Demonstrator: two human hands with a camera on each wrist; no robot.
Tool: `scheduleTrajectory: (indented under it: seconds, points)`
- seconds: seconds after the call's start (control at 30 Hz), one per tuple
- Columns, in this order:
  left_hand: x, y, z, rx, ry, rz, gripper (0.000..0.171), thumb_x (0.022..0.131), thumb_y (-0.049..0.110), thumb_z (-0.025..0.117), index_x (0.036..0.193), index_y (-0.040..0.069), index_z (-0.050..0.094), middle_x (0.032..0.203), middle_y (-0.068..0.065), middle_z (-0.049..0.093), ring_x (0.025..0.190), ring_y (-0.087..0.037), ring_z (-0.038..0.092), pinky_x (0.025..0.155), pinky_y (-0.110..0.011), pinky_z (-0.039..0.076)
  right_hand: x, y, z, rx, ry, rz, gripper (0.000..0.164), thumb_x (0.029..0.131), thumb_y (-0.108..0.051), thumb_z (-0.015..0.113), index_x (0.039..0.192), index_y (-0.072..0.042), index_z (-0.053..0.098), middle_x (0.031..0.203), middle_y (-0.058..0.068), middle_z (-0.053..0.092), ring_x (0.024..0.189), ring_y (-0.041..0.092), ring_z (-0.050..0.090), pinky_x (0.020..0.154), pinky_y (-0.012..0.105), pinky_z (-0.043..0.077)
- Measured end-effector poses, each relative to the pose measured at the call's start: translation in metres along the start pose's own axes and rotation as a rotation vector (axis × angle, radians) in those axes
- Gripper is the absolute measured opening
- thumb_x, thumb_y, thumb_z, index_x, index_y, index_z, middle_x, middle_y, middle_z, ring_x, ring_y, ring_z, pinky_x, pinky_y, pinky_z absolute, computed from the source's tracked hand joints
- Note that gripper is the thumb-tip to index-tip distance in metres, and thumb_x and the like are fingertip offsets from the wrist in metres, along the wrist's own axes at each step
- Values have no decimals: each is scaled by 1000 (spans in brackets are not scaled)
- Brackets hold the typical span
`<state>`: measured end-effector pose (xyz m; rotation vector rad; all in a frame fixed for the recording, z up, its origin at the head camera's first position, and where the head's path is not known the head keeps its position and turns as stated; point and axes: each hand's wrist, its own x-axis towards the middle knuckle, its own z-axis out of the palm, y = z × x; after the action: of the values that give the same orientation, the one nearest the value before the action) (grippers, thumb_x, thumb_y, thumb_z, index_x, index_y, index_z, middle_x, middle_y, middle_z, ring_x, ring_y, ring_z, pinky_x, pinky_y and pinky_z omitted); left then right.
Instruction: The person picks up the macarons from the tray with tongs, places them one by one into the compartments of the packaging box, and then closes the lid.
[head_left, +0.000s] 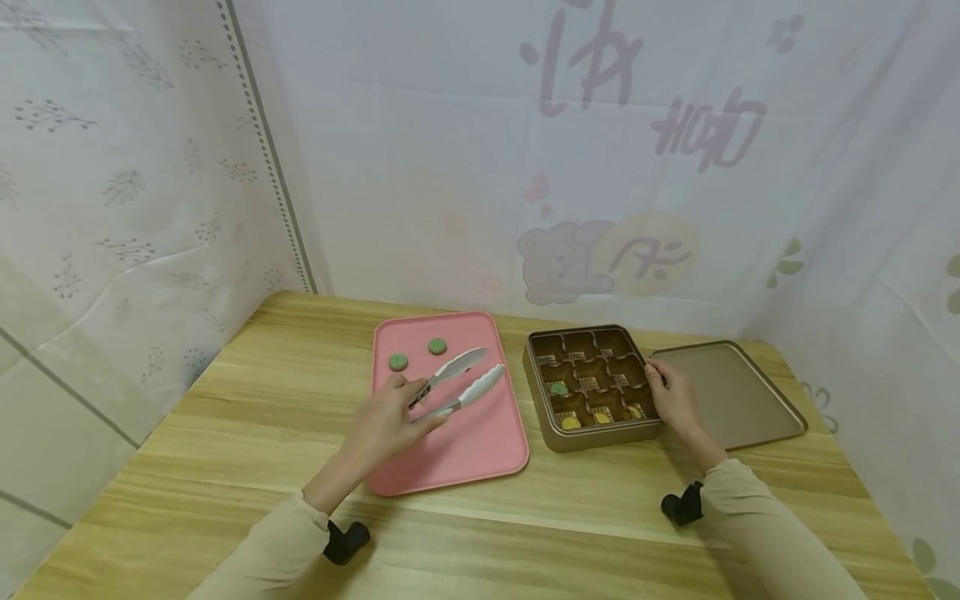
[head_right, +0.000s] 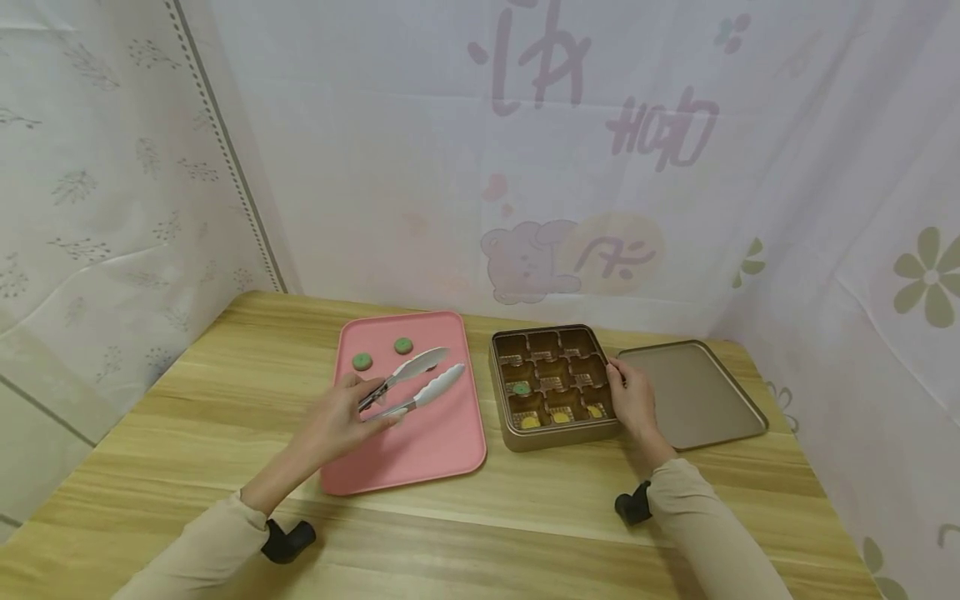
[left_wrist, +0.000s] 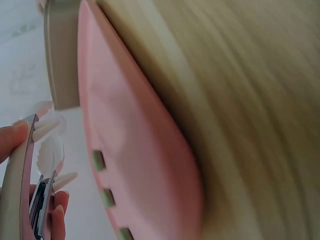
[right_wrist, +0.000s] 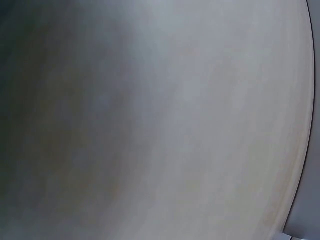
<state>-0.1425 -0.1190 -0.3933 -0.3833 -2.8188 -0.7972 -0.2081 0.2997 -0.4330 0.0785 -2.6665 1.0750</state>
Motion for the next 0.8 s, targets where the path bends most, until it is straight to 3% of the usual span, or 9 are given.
scheduleTrajectory:
  seconds: [0.3,0.53,0.8]
  points:
    - [2,-22,-2,69,5,-47,61,74,35,79,122,1,61,82,-6,50,60,-13,42,50,-26,34,0,2,0,-2,16,-19,37,102,-15,40,126,10,52,123,32,53,113,48,50,93,57,38]
    - [4,-26,-3,109,-27,-90,63,76,36,77,125,1,59,82,-6,48,61,-15,42,50,-25,33,-1,1,0,-6,12,-17,38,102,-16,40,126,10,52,123,32,53,113,48,50,93,57,38]
    - [12,-28,0,173,-29,-86,49,77,37,76,113,6,63,83,-6,48,62,-16,44,51,-27,36,0,0,1,-2,13,-8,38,102,-17,40,126,10,52,124,32,53,114,47,50,94,57,39]
